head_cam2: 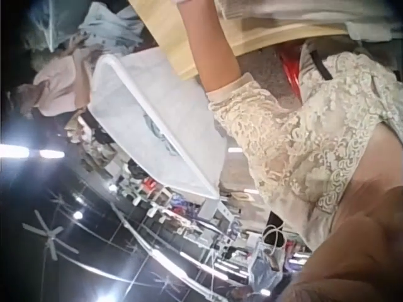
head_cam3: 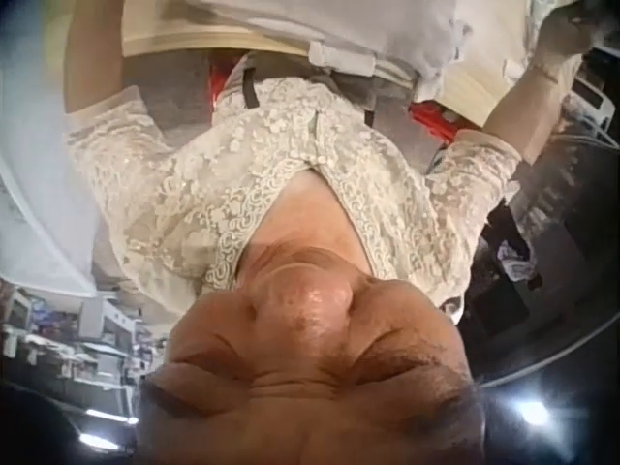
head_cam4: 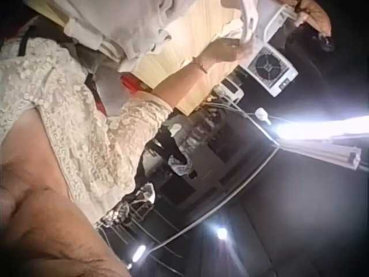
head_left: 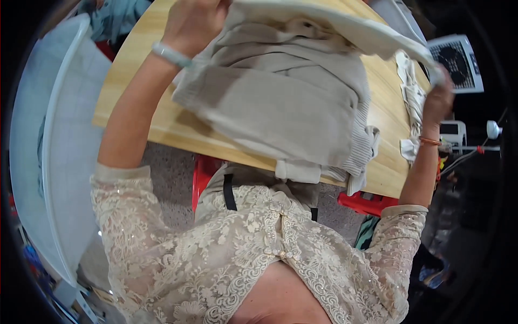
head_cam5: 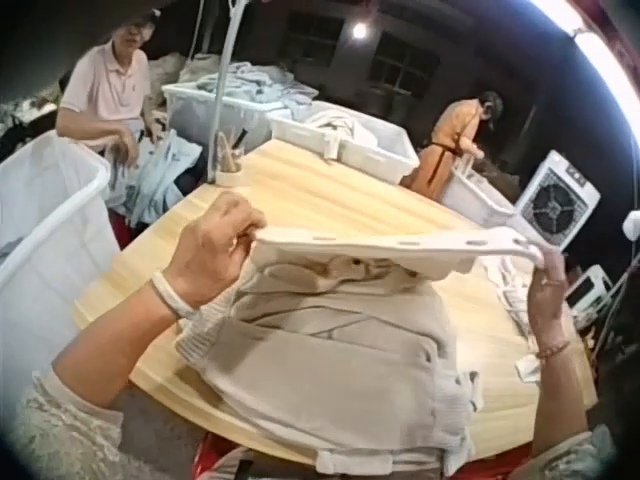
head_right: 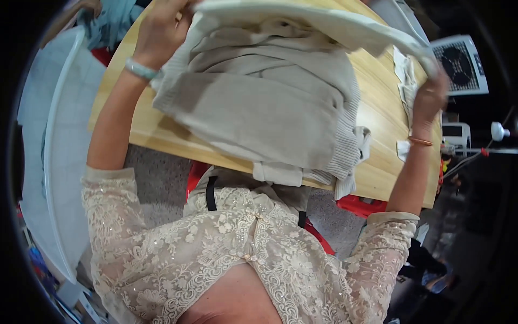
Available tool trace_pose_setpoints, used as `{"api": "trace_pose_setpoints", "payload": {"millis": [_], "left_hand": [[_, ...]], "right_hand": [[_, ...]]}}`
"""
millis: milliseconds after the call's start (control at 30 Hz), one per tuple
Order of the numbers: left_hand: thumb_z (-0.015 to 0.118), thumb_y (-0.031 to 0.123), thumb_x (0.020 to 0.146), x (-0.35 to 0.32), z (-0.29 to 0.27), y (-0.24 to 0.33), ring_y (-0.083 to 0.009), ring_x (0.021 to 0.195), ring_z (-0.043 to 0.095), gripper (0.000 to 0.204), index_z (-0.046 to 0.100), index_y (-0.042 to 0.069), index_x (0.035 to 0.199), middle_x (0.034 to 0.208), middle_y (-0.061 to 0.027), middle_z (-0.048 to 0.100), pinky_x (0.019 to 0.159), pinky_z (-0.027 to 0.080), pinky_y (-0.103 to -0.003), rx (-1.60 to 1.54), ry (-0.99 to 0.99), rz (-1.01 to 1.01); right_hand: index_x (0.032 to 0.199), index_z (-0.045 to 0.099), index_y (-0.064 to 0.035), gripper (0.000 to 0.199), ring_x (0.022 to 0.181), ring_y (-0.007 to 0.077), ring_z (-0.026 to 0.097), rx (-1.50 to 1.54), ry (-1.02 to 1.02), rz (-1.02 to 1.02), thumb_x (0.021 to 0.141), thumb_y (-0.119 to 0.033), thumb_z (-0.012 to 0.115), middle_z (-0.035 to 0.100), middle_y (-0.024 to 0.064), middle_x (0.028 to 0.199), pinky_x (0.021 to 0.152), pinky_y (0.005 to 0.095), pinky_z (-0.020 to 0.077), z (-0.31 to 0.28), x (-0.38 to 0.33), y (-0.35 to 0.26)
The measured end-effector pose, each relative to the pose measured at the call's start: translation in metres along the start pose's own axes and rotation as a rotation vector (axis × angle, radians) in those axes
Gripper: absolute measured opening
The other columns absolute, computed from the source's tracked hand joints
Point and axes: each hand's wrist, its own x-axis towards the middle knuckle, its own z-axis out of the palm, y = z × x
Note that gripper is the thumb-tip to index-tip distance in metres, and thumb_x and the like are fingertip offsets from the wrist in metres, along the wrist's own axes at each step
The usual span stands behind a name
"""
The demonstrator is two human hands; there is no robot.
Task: Trimming loose threads and inspecting white knit sweaters using scissors in a workshop environment.
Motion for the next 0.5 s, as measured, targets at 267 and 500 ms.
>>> {"api": "trace_pose_setpoints", "payload": {"millis": [267, 500], "left_hand": [[0.064, -0.002, 0.083, -0.071, -0.001, 0.009, -0.0308, 0.102, 0.058, 0.046, 0.056, 0.007, 0.128, 0.107, -0.0142, 0.058, 0.088, 0.048, -0.037, -0.056, -0.291, -0.070], [0.074, 0.016, 0.081, -0.104, -0.023, 0.009, -0.0296, 0.093, 0.059, 0.034, 0.062, 0.004, 0.111, 0.100, -0.0127, 0.061, 0.086, 0.047, -0.038, -0.021, -0.400, -0.196]], "right_hand": [[0.109, 0.067, -0.0102, 0.023, 0.098, 0.0300, 0.062, 0.323, -0.794, 0.383, 0.086, -0.010, 0.066, 0.067, 0.0107, 0.102, 0.086, 0.0401, 0.0489, 0.000, -0.122, -0.070], [0.113, 0.064, -0.0040, 0.030, 0.095, 0.0298, 0.063, 0.540, -0.839, 0.401, 0.085, -0.013, 0.070, 0.066, 0.0139, 0.099, 0.085, 0.0376, 0.0490, -0.008, -0.096, -0.127]]}}
